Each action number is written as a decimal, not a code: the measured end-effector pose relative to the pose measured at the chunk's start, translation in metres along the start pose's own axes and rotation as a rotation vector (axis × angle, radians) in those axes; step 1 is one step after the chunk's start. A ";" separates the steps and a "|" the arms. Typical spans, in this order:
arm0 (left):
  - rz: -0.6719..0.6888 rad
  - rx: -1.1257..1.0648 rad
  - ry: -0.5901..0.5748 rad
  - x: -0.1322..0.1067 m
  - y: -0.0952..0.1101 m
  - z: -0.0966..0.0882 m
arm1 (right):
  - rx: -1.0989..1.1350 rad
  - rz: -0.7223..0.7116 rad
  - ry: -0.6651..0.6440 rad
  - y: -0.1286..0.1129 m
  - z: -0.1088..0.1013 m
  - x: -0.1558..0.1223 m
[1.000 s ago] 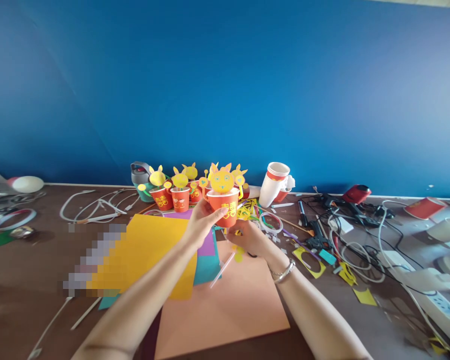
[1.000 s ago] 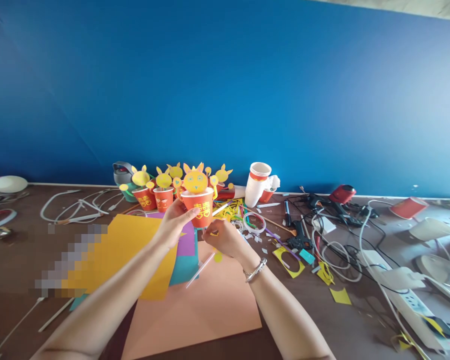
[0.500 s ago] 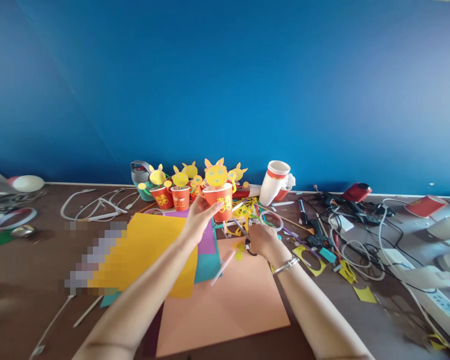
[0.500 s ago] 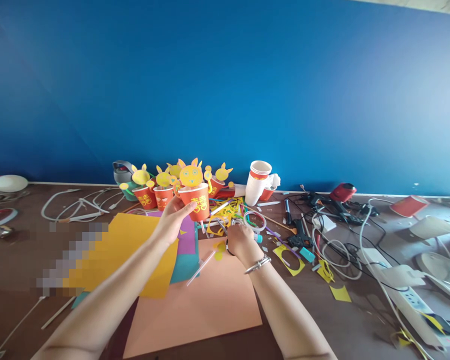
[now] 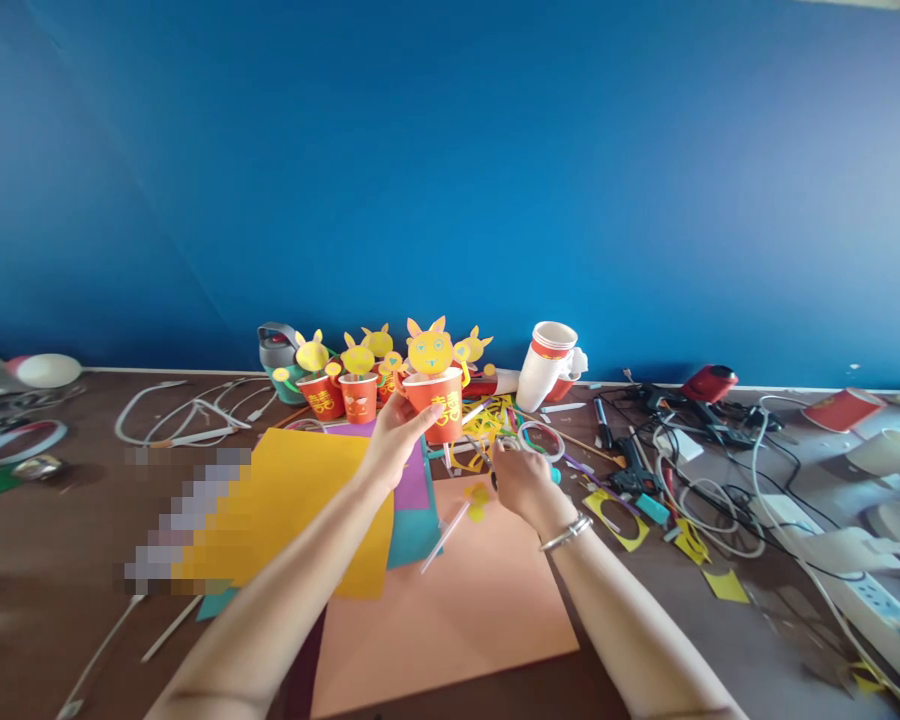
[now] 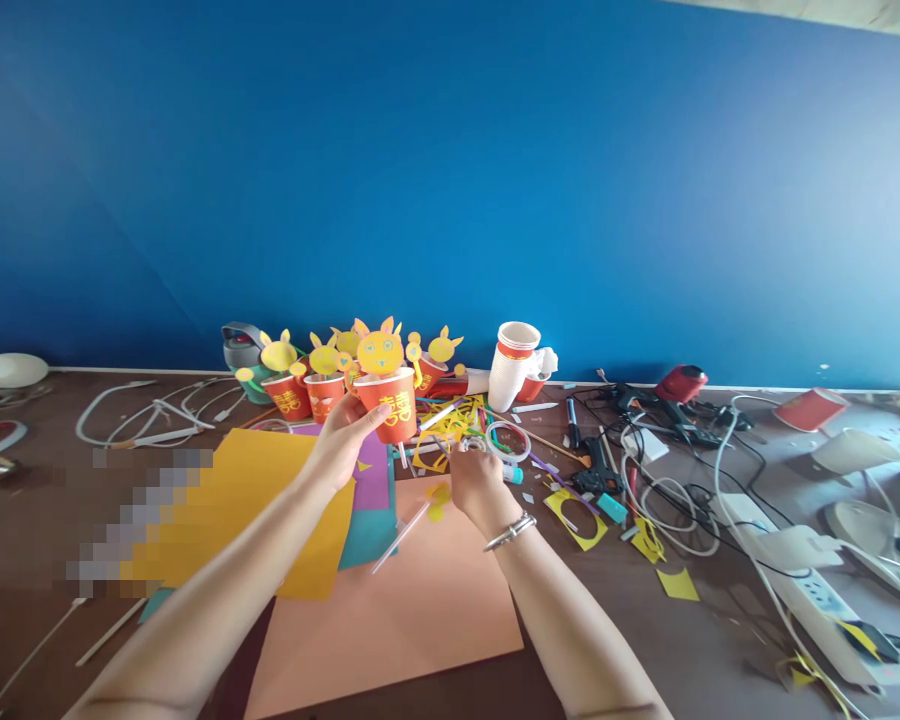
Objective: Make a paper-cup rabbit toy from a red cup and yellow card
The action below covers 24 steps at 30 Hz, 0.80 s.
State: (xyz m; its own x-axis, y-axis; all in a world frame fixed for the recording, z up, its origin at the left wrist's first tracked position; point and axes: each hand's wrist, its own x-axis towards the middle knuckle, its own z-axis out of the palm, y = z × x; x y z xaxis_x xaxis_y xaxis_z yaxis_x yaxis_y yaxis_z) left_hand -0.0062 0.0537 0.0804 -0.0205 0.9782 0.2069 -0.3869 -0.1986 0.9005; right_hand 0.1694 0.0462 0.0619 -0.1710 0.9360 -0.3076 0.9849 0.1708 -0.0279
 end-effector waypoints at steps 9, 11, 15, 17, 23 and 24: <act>-0.001 0.035 0.044 0.001 0.000 -0.002 | 0.254 -0.005 0.307 0.059 -0.028 -0.006; -0.002 0.028 0.034 0.002 0.000 -0.003 | 0.388 -0.044 0.324 0.065 -0.029 0.000; 0.003 0.017 0.028 0.003 0.000 -0.005 | 0.472 -0.160 0.277 0.067 -0.026 0.008; 0.006 0.017 0.028 0.003 0.000 -0.005 | 0.471 -0.182 0.279 0.064 -0.023 0.011; -0.001 -0.003 0.043 0.005 -0.001 -0.006 | 0.498 -0.209 0.194 0.055 -0.015 0.021; -0.002 -0.007 0.047 0.005 -0.001 -0.007 | 0.510 -0.209 0.172 0.054 -0.014 0.022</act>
State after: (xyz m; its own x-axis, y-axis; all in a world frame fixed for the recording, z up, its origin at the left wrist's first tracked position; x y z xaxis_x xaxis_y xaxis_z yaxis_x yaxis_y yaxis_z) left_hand -0.0123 0.0595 0.0783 -0.0629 0.9805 0.1862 -0.3933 -0.1959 0.8983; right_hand 0.2189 0.0802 0.0672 -0.3231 0.9422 -0.0883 0.8105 0.2274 -0.5398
